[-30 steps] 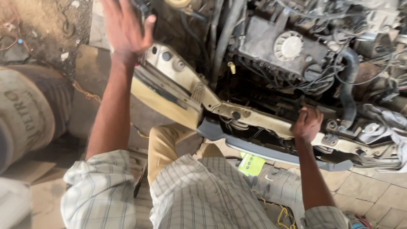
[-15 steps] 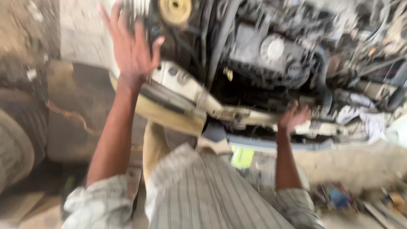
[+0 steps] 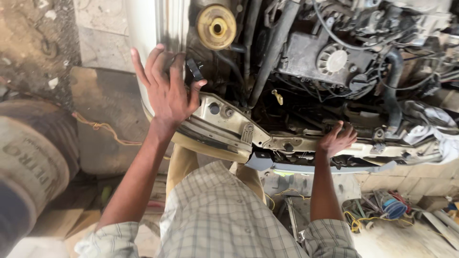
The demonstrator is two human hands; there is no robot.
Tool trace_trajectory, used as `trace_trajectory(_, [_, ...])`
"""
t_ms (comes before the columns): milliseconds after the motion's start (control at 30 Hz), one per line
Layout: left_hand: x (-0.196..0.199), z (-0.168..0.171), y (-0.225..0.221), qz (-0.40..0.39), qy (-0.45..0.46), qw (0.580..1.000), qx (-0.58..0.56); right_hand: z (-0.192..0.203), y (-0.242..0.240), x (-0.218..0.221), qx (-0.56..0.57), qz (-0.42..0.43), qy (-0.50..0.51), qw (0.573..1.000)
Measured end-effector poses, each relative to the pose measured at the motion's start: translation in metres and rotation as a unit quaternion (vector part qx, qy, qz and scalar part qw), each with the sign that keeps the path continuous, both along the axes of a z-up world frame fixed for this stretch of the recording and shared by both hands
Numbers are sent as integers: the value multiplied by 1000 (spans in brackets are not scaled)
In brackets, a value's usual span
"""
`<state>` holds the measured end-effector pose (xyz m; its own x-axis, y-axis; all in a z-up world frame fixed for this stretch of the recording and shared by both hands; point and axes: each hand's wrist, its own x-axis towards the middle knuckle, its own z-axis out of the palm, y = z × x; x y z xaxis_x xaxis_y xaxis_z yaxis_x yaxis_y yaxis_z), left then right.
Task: The person works on a car engine, using a wrench to loosen and tighten various bolts and components within the engine bay. The person handles the wrench and manipulates engine parts with their hands.
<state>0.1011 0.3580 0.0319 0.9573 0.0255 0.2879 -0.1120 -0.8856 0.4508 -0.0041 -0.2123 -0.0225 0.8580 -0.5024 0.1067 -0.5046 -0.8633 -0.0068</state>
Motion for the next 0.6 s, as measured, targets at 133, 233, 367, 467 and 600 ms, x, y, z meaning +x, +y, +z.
trace_trajectory(133, [20,8,-13,19,-22,999,21,0,3,0,13,-23,29,999])
trace_trajectory(233, [32,20,-33,-10,2,1000,-9,3,8,8,52,-66,2,996])
trace_trajectory(367, [66,12,-47,-32,74,997,11,11,16,11,70,-79,6,994])
trace_trajectory(467, [91,0,-44,-55,152,976,143,18,21,16,79,-78,-5,994])
trace_trajectory(600, [101,2,-50,-79,79,967,230,25,23,17,96,-106,4,990])
